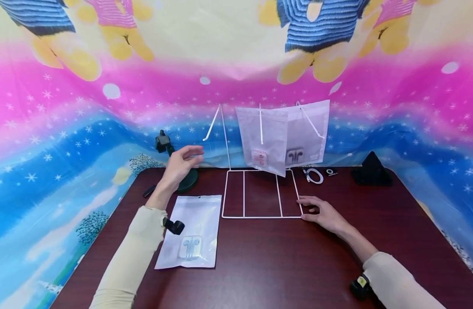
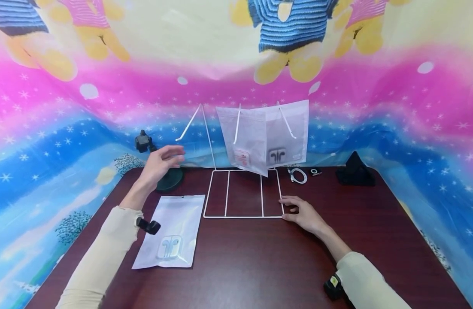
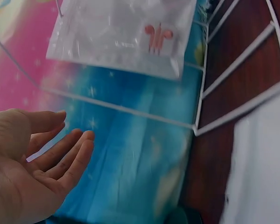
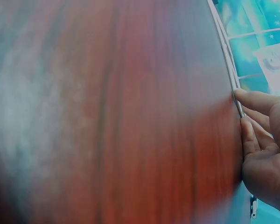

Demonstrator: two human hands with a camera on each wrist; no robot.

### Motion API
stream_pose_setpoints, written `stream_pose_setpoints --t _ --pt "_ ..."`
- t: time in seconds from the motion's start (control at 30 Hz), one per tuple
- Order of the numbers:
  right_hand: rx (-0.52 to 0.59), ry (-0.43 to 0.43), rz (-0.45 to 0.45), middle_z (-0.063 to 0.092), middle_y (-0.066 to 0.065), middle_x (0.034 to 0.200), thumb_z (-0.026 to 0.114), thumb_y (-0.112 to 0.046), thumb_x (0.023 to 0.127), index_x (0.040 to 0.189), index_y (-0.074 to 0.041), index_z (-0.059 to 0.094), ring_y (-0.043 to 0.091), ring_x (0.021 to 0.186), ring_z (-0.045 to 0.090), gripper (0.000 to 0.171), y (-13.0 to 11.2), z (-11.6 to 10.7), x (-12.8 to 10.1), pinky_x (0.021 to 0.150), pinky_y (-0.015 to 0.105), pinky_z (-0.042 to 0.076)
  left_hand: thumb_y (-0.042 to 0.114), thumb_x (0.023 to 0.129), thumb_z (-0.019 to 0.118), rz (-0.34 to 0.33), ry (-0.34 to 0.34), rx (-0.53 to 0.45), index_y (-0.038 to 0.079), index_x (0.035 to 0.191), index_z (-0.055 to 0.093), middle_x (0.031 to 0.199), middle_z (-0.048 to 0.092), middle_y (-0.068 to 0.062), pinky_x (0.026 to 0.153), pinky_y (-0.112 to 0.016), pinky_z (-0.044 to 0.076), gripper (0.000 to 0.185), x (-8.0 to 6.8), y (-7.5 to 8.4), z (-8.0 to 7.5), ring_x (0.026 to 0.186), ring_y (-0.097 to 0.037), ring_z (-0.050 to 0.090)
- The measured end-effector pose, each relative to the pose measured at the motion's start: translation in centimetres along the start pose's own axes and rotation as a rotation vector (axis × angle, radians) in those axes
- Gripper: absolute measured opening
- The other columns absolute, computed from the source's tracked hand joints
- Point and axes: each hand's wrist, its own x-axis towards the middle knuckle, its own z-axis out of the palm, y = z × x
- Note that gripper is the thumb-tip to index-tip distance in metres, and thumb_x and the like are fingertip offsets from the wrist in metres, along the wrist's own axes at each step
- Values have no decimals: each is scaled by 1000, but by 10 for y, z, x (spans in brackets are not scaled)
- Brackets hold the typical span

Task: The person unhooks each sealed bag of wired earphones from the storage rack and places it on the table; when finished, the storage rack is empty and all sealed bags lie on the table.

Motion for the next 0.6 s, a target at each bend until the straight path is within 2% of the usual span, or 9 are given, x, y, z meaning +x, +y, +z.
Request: stream_pose_setpoints --t 0.2,0.33,0.6 --pt "2 2 3 53 20 151 77 -6 93 138 0 64 37 130 55 48 1 1 -1 97 32 51 18 103 67 44 5 -36 10 143 61 141 63 -17 103 -48 52 42 15 20 24 127 -29 63" --pt "1 -1 0 53 20 151 77 -6 93 138 1 64 38 133 53 47 2 1 0 97 30 51 19 103 67 55 3 -54 9 145 60 142 62 -18 102 -47 53 43 25 27 36 126 -29 64" --pt "-9 10 -3 53 20 151 76 -4 93 138 1 64 39 129 56 47 1 1 0 97 31 51 21 103 68 129 9 -129 8 147 58 142 63 -17 100 -42 55 47 46 40 57 125 -27 64"
